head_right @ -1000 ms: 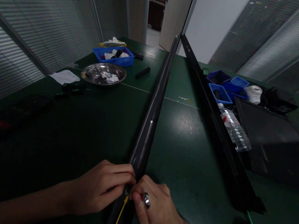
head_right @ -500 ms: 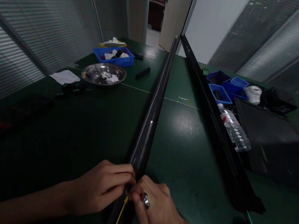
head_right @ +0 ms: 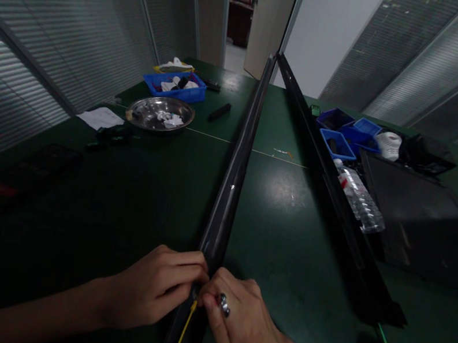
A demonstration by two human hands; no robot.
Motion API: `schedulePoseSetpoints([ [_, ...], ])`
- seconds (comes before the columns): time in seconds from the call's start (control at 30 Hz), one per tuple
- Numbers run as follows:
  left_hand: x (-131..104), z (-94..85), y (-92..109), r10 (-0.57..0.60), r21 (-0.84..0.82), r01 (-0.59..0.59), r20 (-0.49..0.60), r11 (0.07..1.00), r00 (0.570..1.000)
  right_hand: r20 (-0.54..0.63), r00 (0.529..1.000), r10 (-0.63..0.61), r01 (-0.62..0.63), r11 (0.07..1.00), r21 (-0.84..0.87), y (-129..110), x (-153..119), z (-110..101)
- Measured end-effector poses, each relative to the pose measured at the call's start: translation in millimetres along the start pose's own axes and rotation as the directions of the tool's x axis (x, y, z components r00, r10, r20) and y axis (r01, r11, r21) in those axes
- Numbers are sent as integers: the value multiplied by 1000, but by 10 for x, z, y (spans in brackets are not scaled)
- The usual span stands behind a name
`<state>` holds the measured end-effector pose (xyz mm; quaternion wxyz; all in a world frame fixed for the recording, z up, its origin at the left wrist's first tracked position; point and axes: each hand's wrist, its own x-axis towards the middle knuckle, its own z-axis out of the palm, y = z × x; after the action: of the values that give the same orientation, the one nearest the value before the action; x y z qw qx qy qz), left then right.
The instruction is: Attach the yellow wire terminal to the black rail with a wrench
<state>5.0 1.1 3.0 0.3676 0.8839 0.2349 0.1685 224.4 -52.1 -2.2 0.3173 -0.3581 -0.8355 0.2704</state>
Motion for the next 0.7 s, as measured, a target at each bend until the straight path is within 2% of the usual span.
schedulePoseSetpoints([
  [0.7,-1,-1,-2,-5,5,5,8,1000,1000,61,998,4,-6,1000,30,8,23,-44],
])
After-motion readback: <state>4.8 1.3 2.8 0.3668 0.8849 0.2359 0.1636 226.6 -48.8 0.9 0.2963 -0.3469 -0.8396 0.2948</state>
